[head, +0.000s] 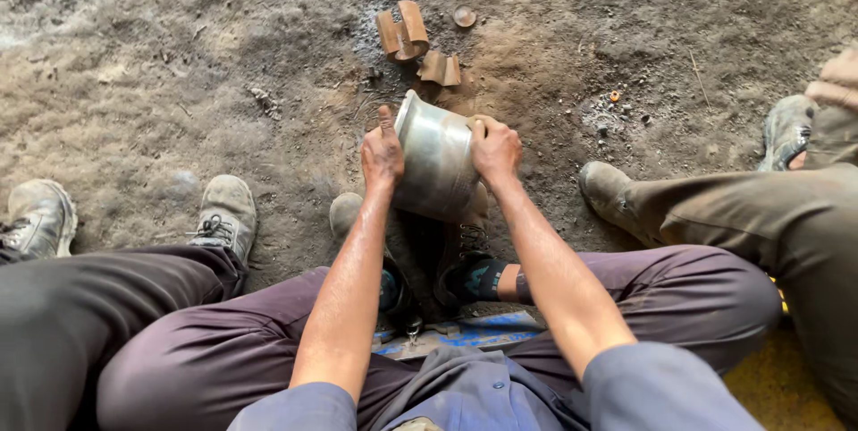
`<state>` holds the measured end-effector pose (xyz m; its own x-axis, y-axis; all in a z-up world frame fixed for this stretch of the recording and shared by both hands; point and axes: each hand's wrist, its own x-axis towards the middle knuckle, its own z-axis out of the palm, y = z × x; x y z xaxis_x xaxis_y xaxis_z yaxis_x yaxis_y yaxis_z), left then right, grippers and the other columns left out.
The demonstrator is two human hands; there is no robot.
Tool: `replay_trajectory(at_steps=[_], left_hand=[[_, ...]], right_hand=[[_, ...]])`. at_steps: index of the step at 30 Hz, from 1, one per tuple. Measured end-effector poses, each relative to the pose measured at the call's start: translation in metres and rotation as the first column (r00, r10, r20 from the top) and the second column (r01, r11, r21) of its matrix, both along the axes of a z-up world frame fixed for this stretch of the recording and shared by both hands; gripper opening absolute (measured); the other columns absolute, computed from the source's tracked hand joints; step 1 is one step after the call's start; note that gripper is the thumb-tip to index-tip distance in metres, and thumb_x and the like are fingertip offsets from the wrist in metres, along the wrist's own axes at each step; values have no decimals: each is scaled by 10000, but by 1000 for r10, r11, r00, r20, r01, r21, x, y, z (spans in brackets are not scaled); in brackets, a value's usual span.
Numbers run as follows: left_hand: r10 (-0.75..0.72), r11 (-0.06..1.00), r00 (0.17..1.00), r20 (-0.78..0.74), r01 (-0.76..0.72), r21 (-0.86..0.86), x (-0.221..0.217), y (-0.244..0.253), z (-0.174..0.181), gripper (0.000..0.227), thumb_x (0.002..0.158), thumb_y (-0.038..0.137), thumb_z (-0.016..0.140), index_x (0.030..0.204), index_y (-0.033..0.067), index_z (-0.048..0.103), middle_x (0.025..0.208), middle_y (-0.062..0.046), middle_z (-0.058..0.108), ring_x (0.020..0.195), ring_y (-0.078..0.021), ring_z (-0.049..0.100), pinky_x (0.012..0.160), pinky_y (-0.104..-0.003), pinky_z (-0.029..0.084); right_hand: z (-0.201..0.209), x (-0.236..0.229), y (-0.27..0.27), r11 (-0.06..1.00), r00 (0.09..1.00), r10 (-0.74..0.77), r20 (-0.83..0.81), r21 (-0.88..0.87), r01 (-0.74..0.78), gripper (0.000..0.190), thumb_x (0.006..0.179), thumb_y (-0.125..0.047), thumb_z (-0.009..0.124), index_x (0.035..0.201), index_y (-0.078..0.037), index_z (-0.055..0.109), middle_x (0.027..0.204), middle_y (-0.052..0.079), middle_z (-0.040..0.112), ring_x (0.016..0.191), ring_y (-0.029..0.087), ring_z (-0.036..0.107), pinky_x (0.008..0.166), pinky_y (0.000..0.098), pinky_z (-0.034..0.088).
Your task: The person rubs a metal part with a small piece of abrasive material, frequently checking the surface with their fingers and hands.
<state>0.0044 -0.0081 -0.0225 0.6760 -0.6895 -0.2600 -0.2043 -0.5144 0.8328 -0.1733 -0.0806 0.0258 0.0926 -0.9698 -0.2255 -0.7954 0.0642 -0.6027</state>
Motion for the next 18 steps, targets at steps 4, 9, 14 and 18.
replay_trajectory(at_steps=[4, 9, 14, 18], left_hand=[[26, 999, 999, 28, -25, -38, -3, -1, 7, 928, 969, 757, 203, 804, -40, 649, 764, -299, 644, 762, -479, 611, 766, -539, 476], [35, 999, 999, 30, -34, -11, -4, -4, 5, 941, 966, 764, 212, 779, -47, 651, 763, -296, 644, 763, -491, 603, 763, -540, 474], [13, 1000, 1000, 25, -13, -25, 0, -7, -5, 959, 964, 774, 200, 755, -47, 650, 747, -293, 651, 741, -475, 627, 767, -535, 486], [21, 1000, 997, 78, -19, -23, 5, -4, -27, 976, 961, 800, 174, 712, -38, 608, 715, -280, 622, 700, -461, 596, 742, -547, 470]], right_hand=[[-26, -9, 35, 868, 975, 165, 150, -492, -71, 290, 995, -167, 564, 1231, -86, 711, 1324, 198, 700, 1123, 404, 707, 972, 455, 558], [-34, -18, 105, 698, 976, 214, -51, -691, -189, 369, 957, -113, 654, 1310, -6, 674, 1347, 235, 671, 1291, 403, 622, 1114, 479, 473], [-25, -12, 46, 966, 986, 16, 168, -258, 29, 379, 985, -245, 571, 1324, -111, 675, 1238, 156, 720, 1048, 381, 717, 966, 441, 555], [-43, -9, -7, 980, 986, 19, 163, -197, 14, 325, 964, -265, 590, 1201, -131, 766, 1151, 182, 746, 1037, 376, 735, 934, 444, 563]])
